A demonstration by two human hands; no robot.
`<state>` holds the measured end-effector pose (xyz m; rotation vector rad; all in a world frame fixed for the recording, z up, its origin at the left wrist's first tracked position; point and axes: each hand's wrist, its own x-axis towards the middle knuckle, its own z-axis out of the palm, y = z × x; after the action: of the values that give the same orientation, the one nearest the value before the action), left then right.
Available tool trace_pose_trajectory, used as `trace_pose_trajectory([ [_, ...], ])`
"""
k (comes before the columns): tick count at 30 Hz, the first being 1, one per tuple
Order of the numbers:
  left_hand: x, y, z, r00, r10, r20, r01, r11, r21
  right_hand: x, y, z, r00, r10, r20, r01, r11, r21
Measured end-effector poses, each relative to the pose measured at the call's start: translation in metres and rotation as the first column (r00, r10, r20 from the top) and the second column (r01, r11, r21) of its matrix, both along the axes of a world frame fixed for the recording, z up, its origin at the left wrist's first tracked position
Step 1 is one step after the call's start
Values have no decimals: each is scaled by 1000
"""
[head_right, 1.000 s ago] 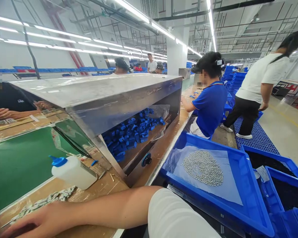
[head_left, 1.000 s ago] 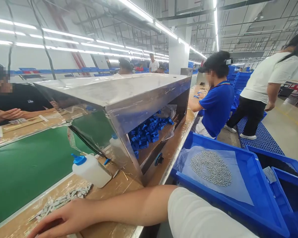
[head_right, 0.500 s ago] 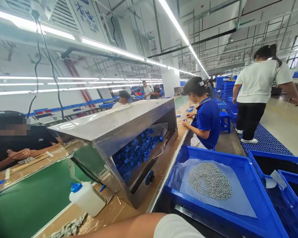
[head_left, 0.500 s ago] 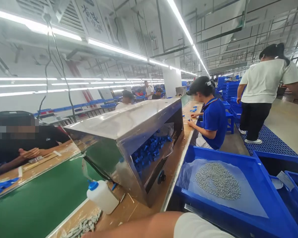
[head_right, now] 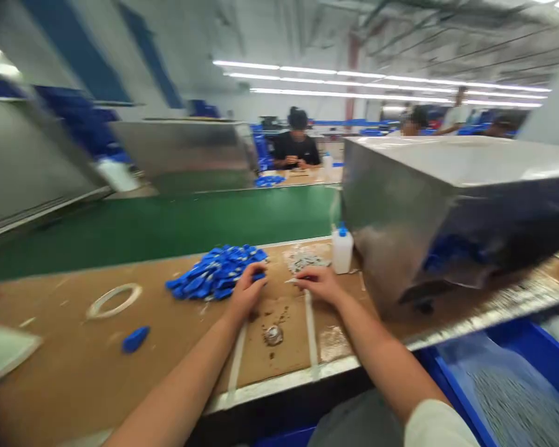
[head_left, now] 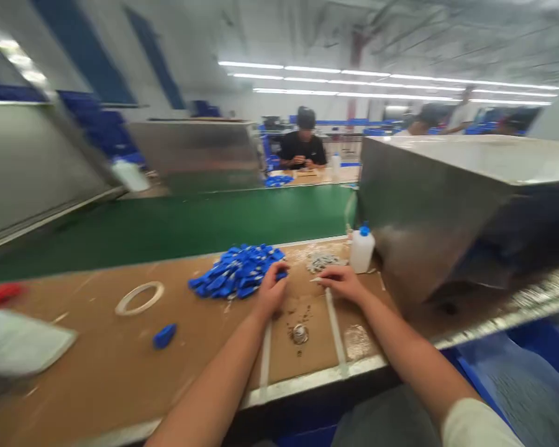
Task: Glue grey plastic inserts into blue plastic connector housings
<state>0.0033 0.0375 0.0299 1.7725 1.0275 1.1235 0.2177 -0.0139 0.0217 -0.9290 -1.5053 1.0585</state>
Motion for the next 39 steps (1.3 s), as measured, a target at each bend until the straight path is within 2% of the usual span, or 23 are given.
trace_pose_trajectory([
  [2,-25,1,-19,994,45,104,-42,999,-23,5,10,-13,997,35,71,-42,994,101],
  [4,-26,6,-29,973,-15,230,26,999,-46,8,12,-20,989,75,127,-95,983,157],
  [6,-19,10,-33,942,-74,329,108,990,-85,9,8,-19,983,108,150,-135,974,182],
  [8,-14,10,-32,924,-82,374,146,979,-145,8,3,-16,975,140,171,-175,962,211],
  [10,-13,8,-31,935,-58,349,132,973,-191,6,-2,-11,954,198,224,-253,934,253],
  [14,-17,5,-27,962,23,271,31,981,-191,1,-8,-5,855,371,363,-485,818,308],
  [16,-16,6,-26,962,44,271,13,979,-204,-1,-11,-4,806,420,417,-560,770,306],
  [20,-12,6,-27,957,37,288,47,959,-281,-3,-13,-2,763,441,473,-614,725,314],
  [23,-10,3,-26,922,-11,387,159,923,-352,-4,-13,-2,749,438,498,-626,714,314],
  [27,-9,2,-27,878,-116,465,303,886,-351,-4,-13,-2,738,448,505,-636,712,297],
  [30,-10,4,-30,905,-152,398,288,907,-306,-4,-13,-1,737,465,490,-639,715,283],
  [34,-12,6,-31,934,-141,329,238,932,-275,-5,-15,-1,734,500,459,-645,724,243],
  [36,-13,6,-30,936,-148,319,237,936,-262,-7,-17,-2,761,487,428,-606,770,201],
  [37,-13,6,-29,938,-157,309,241,936,-257,-7,-17,-3,794,457,401,-556,813,173],
  [39,-13,4,-30,945,-191,264,256,936,-240,-8,-17,-4,896,332,295,-373,923,92],
])
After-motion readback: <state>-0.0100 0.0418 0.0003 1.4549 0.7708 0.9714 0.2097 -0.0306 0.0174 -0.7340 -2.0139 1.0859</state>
